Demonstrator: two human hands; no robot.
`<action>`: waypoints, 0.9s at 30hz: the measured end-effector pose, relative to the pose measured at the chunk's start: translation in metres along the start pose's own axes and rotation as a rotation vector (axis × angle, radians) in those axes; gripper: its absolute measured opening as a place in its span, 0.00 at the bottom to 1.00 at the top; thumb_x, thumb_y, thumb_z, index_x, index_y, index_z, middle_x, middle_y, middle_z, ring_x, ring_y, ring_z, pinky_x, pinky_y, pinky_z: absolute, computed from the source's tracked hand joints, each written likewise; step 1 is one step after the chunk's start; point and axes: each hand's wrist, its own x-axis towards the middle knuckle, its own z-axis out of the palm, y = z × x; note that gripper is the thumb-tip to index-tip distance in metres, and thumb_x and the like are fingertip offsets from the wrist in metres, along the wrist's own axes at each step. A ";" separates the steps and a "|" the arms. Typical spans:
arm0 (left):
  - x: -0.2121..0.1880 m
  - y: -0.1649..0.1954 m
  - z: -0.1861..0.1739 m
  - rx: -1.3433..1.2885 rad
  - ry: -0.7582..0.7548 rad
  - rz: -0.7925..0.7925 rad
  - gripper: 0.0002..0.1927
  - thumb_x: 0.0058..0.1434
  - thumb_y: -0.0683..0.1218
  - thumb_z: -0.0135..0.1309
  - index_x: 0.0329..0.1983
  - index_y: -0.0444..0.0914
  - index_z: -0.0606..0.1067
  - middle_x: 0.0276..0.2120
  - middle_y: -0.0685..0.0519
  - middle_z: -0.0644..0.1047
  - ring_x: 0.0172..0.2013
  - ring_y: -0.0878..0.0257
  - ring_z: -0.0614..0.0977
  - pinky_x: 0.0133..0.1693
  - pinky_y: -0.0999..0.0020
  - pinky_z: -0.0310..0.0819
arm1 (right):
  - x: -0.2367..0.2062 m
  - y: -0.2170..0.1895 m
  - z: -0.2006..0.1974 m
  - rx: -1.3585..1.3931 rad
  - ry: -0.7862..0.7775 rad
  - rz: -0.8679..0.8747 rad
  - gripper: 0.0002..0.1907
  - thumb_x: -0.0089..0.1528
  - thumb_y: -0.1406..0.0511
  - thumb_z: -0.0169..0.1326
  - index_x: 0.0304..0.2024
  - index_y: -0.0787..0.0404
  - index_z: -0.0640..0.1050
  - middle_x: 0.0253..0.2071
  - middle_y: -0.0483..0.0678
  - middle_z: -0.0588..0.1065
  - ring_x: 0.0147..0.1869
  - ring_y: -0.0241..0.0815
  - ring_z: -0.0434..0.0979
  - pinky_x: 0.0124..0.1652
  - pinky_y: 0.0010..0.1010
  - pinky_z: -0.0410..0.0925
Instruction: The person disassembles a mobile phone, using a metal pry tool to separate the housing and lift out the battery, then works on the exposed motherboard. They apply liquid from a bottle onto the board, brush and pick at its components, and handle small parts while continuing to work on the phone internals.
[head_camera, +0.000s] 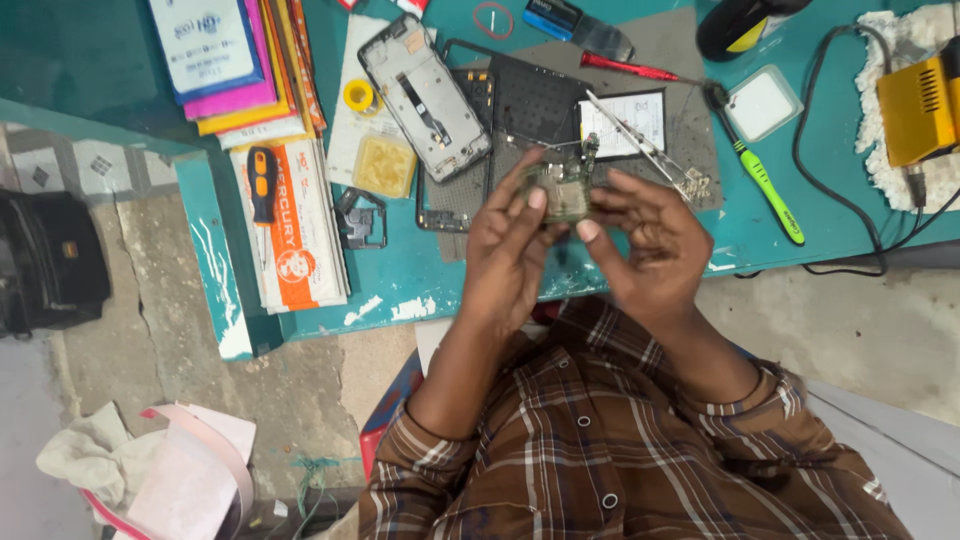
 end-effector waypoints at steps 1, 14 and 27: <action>-0.001 -0.001 -0.001 0.100 0.040 0.062 0.27 0.71 0.39 0.52 0.72 0.29 0.64 0.52 0.45 0.79 0.48 0.62 0.81 0.50 0.70 0.79 | 0.001 0.004 0.000 0.048 0.048 0.081 0.24 0.66 0.77 0.61 0.63 0.74 0.70 0.54 0.58 0.78 0.59 0.43 0.81 0.59 0.34 0.76; 0.004 -0.020 -0.044 -0.156 -0.347 0.037 0.22 0.70 0.48 0.63 0.61 0.36 0.69 0.58 0.50 0.75 0.64 0.57 0.76 0.70 0.60 0.67 | 0.004 0.036 -0.020 0.419 0.194 0.416 0.07 0.66 0.76 0.58 0.46 0.70 0.80 0.41 0.54 0.82 0.42 0.39 0.84 0.44 0.29 0.79; 0.007 -0.016 -0.035 -0.290 -0.389 0.013 0.42 0.61 0.50 0.70 0.73 0.40 0.61 0.69 0.39 0.68 0.69 0.48 0.71 0.70 0.55 0.67 | 0.017 0.020 -0.033 0.061 -0.004 0.193 0.12 0.64 0.77 0.59 0.30 0.63 0.71 0.43 0.56 0.82 0.34 0.32 0.77 0.33 0.22 0.71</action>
